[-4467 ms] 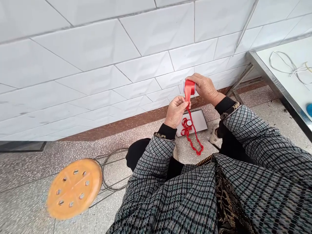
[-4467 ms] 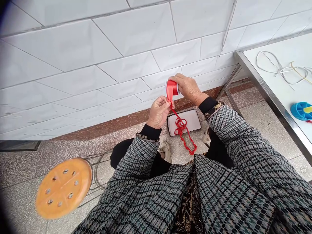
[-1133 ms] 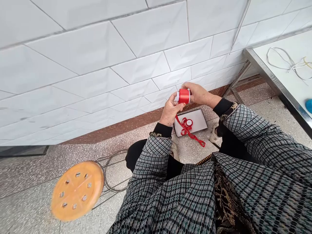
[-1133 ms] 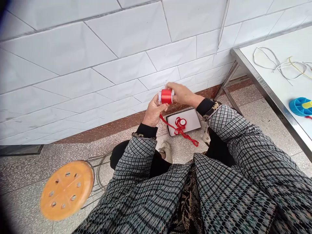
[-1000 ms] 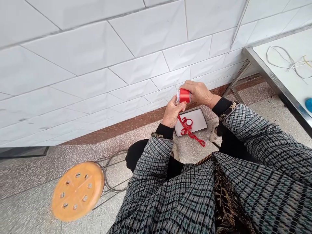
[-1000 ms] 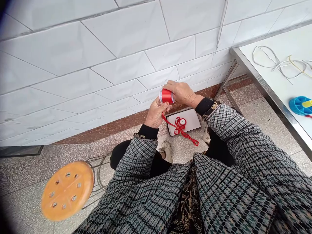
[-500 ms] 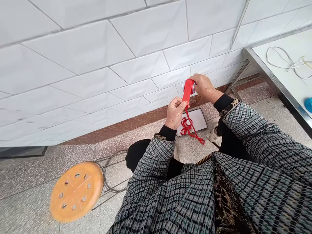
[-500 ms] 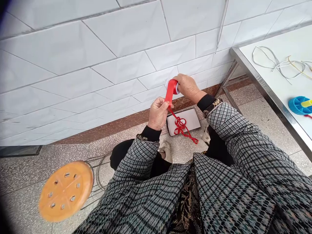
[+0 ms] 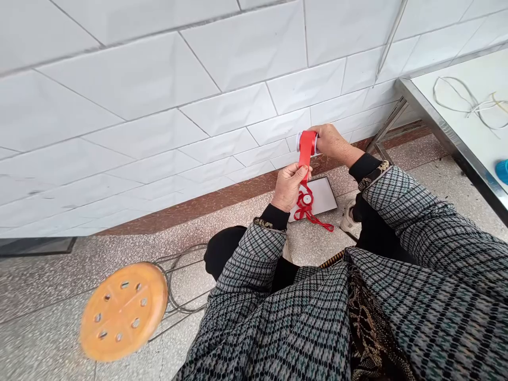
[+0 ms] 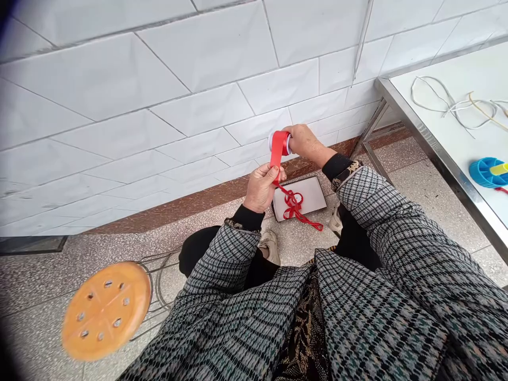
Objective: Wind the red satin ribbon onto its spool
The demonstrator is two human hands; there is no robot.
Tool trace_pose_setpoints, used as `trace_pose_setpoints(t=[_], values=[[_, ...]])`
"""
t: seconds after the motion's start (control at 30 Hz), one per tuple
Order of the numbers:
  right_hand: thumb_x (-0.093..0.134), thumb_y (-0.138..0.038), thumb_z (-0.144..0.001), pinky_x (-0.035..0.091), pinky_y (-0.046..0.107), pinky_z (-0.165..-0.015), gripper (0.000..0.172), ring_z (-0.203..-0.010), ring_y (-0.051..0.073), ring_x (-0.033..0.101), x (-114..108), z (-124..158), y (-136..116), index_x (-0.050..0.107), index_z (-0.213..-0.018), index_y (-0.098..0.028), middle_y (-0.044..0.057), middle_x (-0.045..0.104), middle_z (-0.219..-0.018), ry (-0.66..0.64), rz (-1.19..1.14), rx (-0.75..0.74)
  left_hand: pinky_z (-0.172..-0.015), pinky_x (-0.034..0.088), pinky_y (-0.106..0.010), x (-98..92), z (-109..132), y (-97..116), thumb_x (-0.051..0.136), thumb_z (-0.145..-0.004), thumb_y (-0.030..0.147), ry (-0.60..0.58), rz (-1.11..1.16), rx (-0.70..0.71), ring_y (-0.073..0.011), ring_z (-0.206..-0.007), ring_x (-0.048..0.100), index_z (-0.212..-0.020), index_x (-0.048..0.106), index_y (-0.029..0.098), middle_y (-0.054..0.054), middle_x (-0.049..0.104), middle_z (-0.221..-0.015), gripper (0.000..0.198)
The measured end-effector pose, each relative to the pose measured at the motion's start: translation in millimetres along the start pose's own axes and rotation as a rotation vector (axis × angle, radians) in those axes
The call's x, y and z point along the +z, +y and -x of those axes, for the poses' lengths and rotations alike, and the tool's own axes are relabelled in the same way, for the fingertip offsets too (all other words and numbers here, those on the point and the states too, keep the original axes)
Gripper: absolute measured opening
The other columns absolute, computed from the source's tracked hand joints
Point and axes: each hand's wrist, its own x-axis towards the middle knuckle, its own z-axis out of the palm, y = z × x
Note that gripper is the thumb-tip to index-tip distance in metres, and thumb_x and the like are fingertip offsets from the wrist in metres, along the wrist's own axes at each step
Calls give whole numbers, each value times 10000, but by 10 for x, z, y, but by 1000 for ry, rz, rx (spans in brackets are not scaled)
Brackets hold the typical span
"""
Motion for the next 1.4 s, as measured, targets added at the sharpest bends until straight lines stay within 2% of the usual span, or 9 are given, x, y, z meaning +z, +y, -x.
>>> trace_pose_setpoints(t=[0.17, 0.4, 0.57, 0.7, 0.87, 1.0, 1.2, 1.3, 1.4], values=[[519, 22, -814, 336, 150, -418, 244, -390, 56, 458, 38, -8, -19, 684, -703, -120, -38, 544, -442, -72, -160, 119, -652, 491, -273, 19, 4, -8, 906, -737, 577, -31, 0, -33, -94, -554, 529, -798, 739, 180, 40, 557, -556, 435], [594, -31, -873, 330, 155, -373, 207, -356, 62, 434, 52, 66, -123, 592, -720, -170, -46, 537, -440, -130, -379, 228, -644, 540, -280, -7, -10, -50, 885, -751, 571, -16, -55, -83, -58, -430, 410, -814, 714, 177, 97, 455, -453, 434], [541, -18, -879, 355, 171, -374, 273, -360, 73, 436, 106, 109, -195, 544, -658, -177, -18, 536, -458, -147, -462, 407, -588, 531, -257, -17, -40, -72, 901, -729, 497, 47, -71, -90, -36, -413, 403, -811, 694, 166, 93, 520, -501, 398], [543, -28, -889, 358, 146, -377, 280, -359, 58, 382, 182, 143, -211, 513, -656, -179, -19, 494, -437, -290, -612, 525, -600, 536, -258, -19, -54, -70, 912, -737, 390, 95, -31, -91, -39, -411, 445, -1057, 639, 209, 118, 594, -581, 458], [549, -106, -958, 328, 101, -364, 296, -358, 36, 326, 260, 156, -176, 463, -687, -187, -42, 450, -439, -442, -768, 645, -606, 532, -284, -43, -65, -22, 903, -768, 327, 112, -36, -108, -67, -400, 486, -1539, 468, 251, 134, 608, -564, 889], [483, -154, -1005, 286, 76, -342, 259, -347, 21, 269, 293, 152, -135, 486, -747, -173, -27, 491, -470, -583, -809, 718, -601, 538, -290, -102, -71, 68, 936, -730, 316, 8, -72, -115, -71, -376, 486, -1602, 441, 233, 132, 599, -530, 1007], [606, -338, -978, 285, 108, -342, 319, -363, 37, 325, 349, 198, -141, 494, -726, -177, -1, 518, -481, -721, -741, 545, -515, 504, -255, -158, -78, 99, 986, -654, 410, -49, -100, -75, -60, -355, 482, -1405, 587, 204, 114, 654, -577, 875], [574, -284, -973, 360, 141, -408, 269, -430, 76, 433, 335, 216, -148, 532, -733, -169, 2, 513, -496, -587, -486, 462, -521, 519, -261, -158, -72, 100, 983, -666, 475, -46, -47, -75, -55, -317, 432, -1287, 622, 216, 136, 592, -511, 763], [570, -193, -952, 426, 186, -512, 73, -537, 108, 515, 272, 203, -116, 626, -954, -146, 2, 596, -637, -364, -165, 199, -616, 588, -277, -152, -65, 117, 985, -661, 509, -34, 38, -88, -37, -327, 404, -1101, 642, 221, 146, 546, -500, 628]])
